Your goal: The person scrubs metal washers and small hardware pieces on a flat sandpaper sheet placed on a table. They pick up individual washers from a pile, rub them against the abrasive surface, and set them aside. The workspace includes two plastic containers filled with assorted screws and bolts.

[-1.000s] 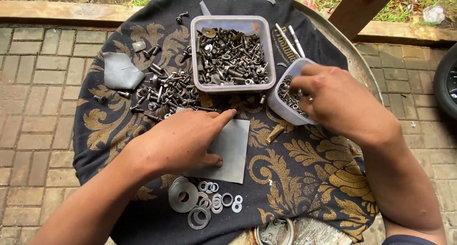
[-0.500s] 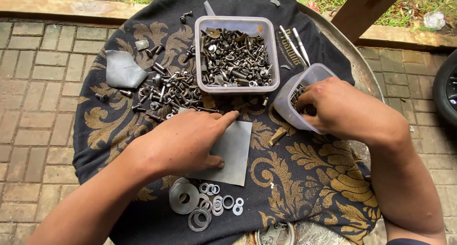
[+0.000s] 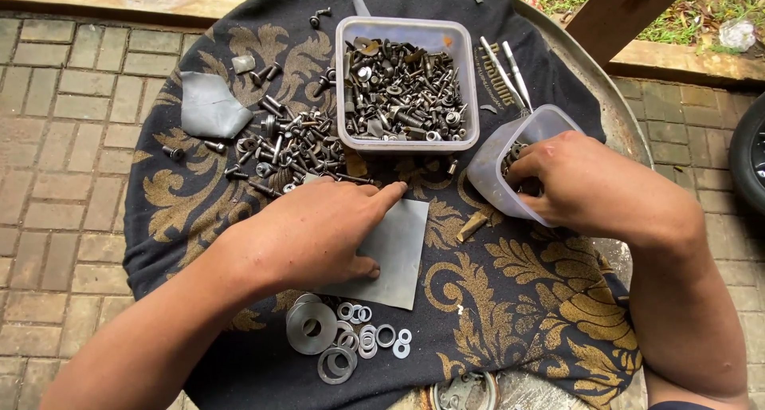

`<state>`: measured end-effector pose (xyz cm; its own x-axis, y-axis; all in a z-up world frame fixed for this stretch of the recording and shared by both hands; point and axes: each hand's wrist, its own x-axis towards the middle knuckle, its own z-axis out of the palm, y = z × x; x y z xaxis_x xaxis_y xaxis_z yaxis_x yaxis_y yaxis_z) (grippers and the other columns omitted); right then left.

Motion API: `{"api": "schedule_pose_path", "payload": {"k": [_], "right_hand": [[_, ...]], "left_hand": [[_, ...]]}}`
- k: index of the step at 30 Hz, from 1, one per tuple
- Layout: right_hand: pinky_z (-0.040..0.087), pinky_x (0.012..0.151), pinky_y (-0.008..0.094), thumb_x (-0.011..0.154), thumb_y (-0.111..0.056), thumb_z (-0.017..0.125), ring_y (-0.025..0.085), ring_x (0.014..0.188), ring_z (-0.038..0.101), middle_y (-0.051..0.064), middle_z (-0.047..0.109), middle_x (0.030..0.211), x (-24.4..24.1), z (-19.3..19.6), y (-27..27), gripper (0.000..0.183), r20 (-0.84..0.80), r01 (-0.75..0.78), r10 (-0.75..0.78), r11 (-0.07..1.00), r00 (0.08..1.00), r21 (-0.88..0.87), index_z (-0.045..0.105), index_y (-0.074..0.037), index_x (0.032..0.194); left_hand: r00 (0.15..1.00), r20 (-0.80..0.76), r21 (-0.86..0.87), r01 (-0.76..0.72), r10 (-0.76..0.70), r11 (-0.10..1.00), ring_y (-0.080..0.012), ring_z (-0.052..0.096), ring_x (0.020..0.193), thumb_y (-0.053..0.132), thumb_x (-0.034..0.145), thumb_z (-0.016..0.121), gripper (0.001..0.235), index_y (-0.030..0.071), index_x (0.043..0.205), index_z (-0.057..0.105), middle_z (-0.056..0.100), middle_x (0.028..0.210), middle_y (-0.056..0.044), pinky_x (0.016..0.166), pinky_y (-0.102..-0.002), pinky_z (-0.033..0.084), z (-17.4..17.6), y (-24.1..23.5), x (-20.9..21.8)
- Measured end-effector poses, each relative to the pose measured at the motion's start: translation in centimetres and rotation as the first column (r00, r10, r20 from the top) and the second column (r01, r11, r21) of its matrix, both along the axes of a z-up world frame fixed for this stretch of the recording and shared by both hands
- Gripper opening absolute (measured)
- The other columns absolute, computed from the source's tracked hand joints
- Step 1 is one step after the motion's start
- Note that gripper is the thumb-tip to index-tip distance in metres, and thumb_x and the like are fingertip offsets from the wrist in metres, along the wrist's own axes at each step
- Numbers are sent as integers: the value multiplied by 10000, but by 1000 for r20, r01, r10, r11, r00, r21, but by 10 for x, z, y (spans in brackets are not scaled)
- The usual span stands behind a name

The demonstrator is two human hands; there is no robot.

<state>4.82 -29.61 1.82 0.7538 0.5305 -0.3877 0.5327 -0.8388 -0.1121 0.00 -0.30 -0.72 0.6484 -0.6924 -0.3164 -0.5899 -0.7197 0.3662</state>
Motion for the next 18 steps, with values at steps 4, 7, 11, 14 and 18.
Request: {"api": "schedule_pose_path", "payload": {"k": [4,7,11,14,18], "right_hand": [[508,696,401,871,-422,714,237,654,664,39,749,749,-1,2,-2,328,-49,10,-10,1000,999,4,710,-132,717],[499,667,404,877,-420,710,221,598,626,35,745,698,-3,5,1,339,-54,32,-34,999,998,-44,710,-133,696],[499,695,344,831,-308,695,179,639,622,9,741,695,-1,7,2,181,-99,42,-44,999,994,-29,737,-169,723],[470,642,332,852,-351,705,155,586,564,-2,705,636,-3,11,8,265,-114,76,-83,995,990,-64,707,-153,676],[453,618,335,925,-452,666,145,528,516,-14,672,589,-3,11,8,402,-108,56,-71,989,992,-136,687,-152,657]], "left_hand": [[1000,-13,-7,2,-2,1000,-432,670,1047,322,726,848,1035,-4,1567,341,670,1262,-189,834,-549,528,1,0,-1],[1000,-1,-13,2,-2,1000,-427,664,1051,324,725,854,1043,1,1572,337,674,1256,-181,830,-549,526,1,0,-1],[1000,-18,5,-11,11,1000,-435,663,1053,328,738,862,1046,0,1576,328,674,1250,-191,828,-554,527,2,0,-1],[1000,-20,17,-7,7,1000,-434,659,1063,333,750,867,1053,-6,1582,317,669,1261,-190,834,-553,527,4,0,-2],[1000,-7,10,2,-2,1000,-429,659,1064,345,744,869,1049,-2,1573,330,677,1251,-180,834,-549,523,3,0,0]]}}
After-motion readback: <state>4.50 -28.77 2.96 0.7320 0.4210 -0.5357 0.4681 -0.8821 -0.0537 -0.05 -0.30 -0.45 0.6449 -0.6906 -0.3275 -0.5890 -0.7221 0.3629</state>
